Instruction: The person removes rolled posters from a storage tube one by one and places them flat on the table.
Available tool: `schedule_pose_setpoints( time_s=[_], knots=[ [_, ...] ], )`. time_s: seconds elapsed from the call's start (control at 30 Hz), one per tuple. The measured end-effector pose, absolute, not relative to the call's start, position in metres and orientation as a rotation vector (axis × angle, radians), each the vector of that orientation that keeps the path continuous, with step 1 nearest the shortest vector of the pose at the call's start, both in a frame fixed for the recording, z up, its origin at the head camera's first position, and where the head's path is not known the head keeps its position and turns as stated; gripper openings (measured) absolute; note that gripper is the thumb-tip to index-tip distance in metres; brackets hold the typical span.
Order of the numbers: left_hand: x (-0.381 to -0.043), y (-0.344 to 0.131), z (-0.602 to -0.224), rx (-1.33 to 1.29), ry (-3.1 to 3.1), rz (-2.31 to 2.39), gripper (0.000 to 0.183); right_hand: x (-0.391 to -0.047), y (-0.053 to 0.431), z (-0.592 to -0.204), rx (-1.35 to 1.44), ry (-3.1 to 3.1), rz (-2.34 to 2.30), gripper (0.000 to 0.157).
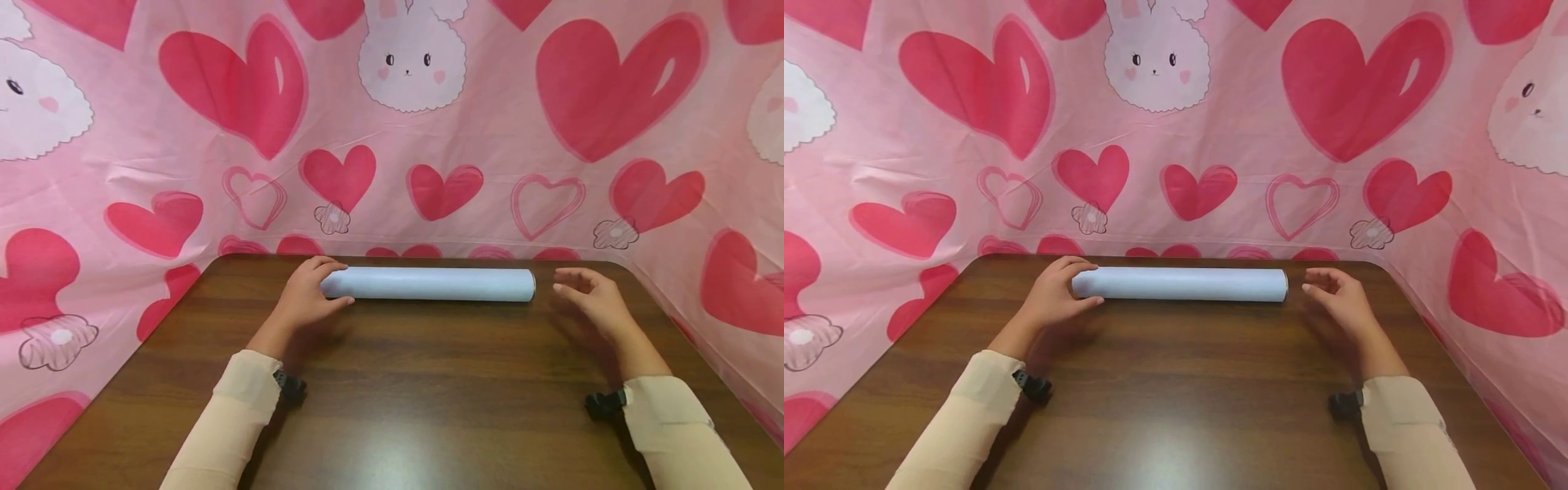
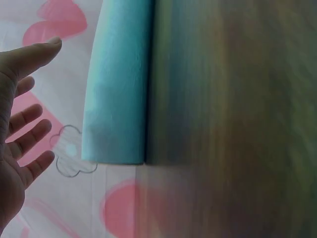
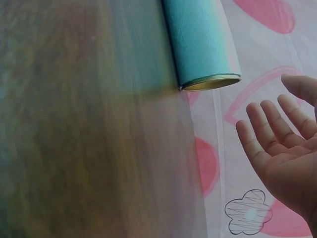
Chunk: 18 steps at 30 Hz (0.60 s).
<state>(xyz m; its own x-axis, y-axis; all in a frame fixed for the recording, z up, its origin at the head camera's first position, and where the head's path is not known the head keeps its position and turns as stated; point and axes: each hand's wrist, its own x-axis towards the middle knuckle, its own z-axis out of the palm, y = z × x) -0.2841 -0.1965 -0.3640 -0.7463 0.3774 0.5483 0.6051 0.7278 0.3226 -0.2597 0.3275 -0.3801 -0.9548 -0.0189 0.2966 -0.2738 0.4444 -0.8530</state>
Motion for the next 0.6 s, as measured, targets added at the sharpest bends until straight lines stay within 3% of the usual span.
schedule_pose_setpoints(
  time_s=[0.37, 0.6],
  knots=[
    [-0.305, -0.170, -0.358, -0.859, -2.521, -0.719, 0.061, -0.271, 0.328, -0.383, 0.365, -2.224, 1.959, 0.023],
    [-0.315, -0.156, -0.356, -0.915, -2.577, -0.734, 0.063, -0.273, 0.326, -0.389, 0.419, -2.097, 2.199, 0.030]
  ],
)
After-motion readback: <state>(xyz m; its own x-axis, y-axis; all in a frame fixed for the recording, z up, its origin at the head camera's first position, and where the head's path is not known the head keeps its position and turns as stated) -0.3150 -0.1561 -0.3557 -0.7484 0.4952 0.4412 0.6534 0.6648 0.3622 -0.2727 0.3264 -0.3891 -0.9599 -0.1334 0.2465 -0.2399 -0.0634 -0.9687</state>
